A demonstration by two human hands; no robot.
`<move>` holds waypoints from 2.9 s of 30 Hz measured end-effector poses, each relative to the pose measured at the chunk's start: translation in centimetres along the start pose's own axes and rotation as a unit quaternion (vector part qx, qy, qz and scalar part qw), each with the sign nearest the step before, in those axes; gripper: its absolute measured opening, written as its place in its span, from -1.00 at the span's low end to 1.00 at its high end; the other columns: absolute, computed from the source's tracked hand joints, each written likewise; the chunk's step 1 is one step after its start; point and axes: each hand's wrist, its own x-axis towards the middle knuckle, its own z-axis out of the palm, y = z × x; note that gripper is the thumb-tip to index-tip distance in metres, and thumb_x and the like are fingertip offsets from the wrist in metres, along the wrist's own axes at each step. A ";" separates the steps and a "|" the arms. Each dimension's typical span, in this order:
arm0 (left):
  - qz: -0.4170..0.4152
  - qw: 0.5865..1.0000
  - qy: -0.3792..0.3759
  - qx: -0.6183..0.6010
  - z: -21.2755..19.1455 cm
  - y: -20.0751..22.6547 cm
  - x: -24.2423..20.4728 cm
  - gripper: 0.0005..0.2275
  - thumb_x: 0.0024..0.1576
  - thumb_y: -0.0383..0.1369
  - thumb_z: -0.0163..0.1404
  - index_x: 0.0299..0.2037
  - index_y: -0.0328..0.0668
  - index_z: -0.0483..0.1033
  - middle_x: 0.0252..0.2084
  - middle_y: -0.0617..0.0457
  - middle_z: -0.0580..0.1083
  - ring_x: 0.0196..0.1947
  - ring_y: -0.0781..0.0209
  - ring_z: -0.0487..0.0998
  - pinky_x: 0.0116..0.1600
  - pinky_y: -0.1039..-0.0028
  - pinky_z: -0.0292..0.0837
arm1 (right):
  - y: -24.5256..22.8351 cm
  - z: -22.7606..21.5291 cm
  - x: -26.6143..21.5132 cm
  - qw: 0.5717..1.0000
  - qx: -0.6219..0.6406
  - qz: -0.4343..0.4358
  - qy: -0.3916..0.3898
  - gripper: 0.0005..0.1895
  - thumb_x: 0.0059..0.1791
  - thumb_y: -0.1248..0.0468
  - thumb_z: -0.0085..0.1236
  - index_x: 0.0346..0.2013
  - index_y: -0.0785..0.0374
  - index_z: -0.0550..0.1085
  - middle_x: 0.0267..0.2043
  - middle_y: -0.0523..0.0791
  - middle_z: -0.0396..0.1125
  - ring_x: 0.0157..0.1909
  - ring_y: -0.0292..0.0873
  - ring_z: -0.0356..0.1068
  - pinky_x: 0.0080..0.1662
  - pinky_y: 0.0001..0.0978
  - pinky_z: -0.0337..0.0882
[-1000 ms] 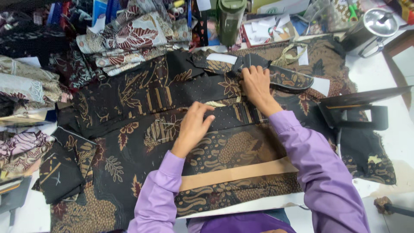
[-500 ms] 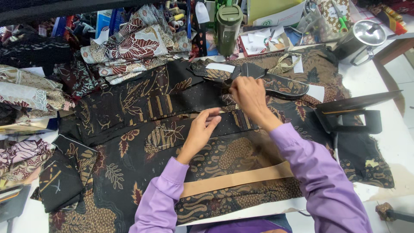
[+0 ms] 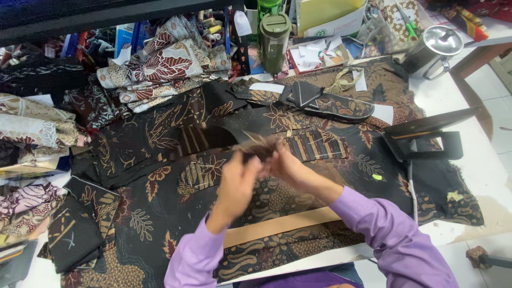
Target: The person aligns a long beige paper pattern piece on a dark patterned fabric laid on a table. They repeatedly adjust the pattern's position, smooth it down, and lift and reposition it to ensure proper alignment with the fabric design.
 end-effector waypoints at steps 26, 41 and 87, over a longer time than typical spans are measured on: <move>-0.284 0.932 -0.100 0.202 -8.0 -3.9 -8.4 -0.62 0.13 -0.39 0.06 0.19 -0.19 0.42 -0.30 -0.02 0.58 -0.40 0.24 0.56 -0.31 0.43 0.45 | -2.0 -12.3 -17.7 0.891 -0.085 -0.172 0.413 -0.51 -0.03 0.50 0.18 0.20 0.29 0.41 0.05 -0.06 0.44 0.03 -0.17 0.48 0.04 -0.27 0.54; -0.261 0.931 0.016 0.256 -9.4 -7.1 -9.3 -0.70 0.09 -0.48 0.12 0.05 -0.30 0.54 -0.31 -0.03 0.58 -0.38 0.24 0.54 -0.22 0.41 0.48 | -0.7 -11.8 -18.8 0.672 -0.572 0.082 0.463 -0.72 0.01 0.06 0.25 -0.12 0.15 0.63 -0.36 -0.11 0.52 -0.37 -0.19 0.48 -0.30 -0.34 0.39; -0.146 0.896 -0.126 0.400 -4.0 -2.7 -12.1 -0.56 -0.16 -0.34 0.29 -0.03 -0.10 0.51 -0.13 0.05 0.44 -0.02 0.00 0.44 0.07 0.24 0.31 | -0.2 -7.4 -22.1 0.629 -0.720 0.032 0.292 -0.52 -0.20 0.04 0.35 -0.06 0.14 0.50 -0.22 -0.16 0.36 -0.10 -0.06 0.33 -0.10 -0.20 0.22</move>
